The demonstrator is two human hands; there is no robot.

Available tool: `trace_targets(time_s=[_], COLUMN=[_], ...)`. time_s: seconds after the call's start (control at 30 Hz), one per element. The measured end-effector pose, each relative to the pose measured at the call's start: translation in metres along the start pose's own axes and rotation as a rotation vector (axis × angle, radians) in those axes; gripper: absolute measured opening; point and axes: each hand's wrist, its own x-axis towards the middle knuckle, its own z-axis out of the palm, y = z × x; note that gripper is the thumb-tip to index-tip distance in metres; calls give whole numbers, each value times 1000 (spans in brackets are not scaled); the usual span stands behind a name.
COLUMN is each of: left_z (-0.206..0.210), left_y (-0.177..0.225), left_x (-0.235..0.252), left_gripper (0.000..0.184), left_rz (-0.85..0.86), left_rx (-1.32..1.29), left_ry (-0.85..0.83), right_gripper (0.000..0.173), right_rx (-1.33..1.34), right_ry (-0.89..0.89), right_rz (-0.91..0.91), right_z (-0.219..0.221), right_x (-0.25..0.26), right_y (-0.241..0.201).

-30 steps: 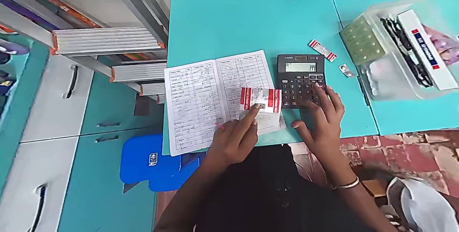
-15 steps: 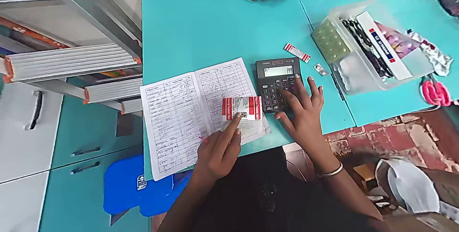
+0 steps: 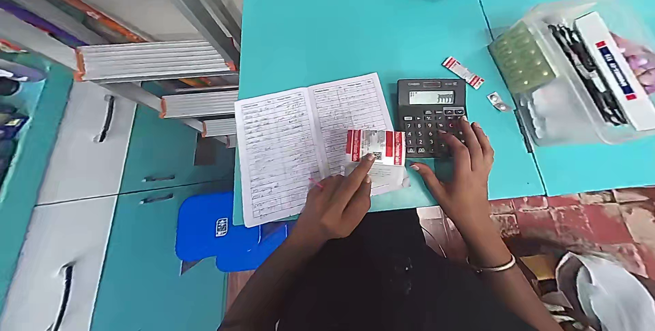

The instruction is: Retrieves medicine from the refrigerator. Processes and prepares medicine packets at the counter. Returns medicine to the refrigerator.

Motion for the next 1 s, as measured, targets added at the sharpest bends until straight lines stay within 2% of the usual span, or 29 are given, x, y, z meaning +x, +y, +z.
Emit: trace_targets(time_s=[0.53,0.73,0.83,0.93,1.0], left_z=[-2,3,4,4,4], left_y=[0,-2,-3,-3,-2], left_x=[-3,-5,-5,-6,-6], left_gripper=[5,3,4,3,2], left_rz=[-26,-67,-64,-65,-71], left_rx=[21,-8,-2,10,5], left_ry=[53,46,44,36,35], right_gripper=[72,80,79,79,76], right_rx=[-10,-85,-101,-142,-125], right_ry=[-1,51,62,-11,24], right_rz=[-6,62,16,30,15], right_z=[0,-14,-12,-13,-14], right_x=[0,-1,0,3,3], right_y=[-2,25,24,21,17])
